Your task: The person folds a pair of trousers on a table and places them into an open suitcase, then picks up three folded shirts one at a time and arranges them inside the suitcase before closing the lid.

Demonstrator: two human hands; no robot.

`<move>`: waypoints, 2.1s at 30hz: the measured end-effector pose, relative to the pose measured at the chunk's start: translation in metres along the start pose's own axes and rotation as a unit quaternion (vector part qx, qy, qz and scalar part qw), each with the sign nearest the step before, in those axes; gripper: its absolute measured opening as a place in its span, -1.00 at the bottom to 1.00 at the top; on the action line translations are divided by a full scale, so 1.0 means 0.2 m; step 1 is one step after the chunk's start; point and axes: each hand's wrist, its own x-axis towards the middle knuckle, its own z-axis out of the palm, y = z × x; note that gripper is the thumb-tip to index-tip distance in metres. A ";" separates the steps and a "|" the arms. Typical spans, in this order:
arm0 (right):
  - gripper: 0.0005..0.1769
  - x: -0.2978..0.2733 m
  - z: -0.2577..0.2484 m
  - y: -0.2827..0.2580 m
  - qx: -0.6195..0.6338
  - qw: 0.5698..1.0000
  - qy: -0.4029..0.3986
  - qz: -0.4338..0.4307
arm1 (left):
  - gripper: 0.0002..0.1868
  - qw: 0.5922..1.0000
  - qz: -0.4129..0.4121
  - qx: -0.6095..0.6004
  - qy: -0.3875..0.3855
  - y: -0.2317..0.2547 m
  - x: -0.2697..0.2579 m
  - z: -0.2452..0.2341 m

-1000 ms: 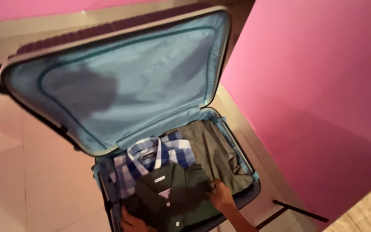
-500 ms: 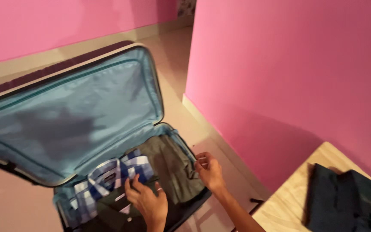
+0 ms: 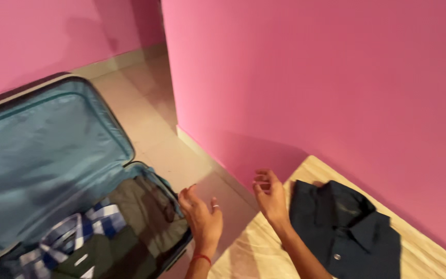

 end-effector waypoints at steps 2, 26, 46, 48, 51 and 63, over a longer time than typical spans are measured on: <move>-0.60 -0.03 -0.19 0.04 -0.058 0.998 0.029 0.003 | -0.26 0.999 0.025 -0.017 -0.017 0.09 -0.09 0.13; 0.19 -0.55 -1.47 0.93 -0.120 0.907 0.203 0.348 | 0.05 0.931 0.042 0.107 -0.346 0.55 -0.71 0.75; -0.49 -0.52 -1.28 0.96 0.127 0.948 0.151 0.252 | -0.33 0.918 0.027 -0.267 -0.293 0.02 -0.44 1.03; -0.49 -0.50 -1.34 0.90 0.279 0.866 0.120 0.397 | -0.36 0.907 -0.004 -0.267 -0.326 -0.04 -0.40 1.07; -0.49 -0.50 -1.39 0.97 0.222 0.887 0.090 0.396 | -0.39 0.894 -0.044 -0.292 -0.338 -0.19 -0.35 1.25; -0.27 -0.75 -1.49 1.23 -0.251 0.900 0.055 0.352 | -0.57 0.921 0.087 0.010 -0.380 -0.29 -0.41 0.90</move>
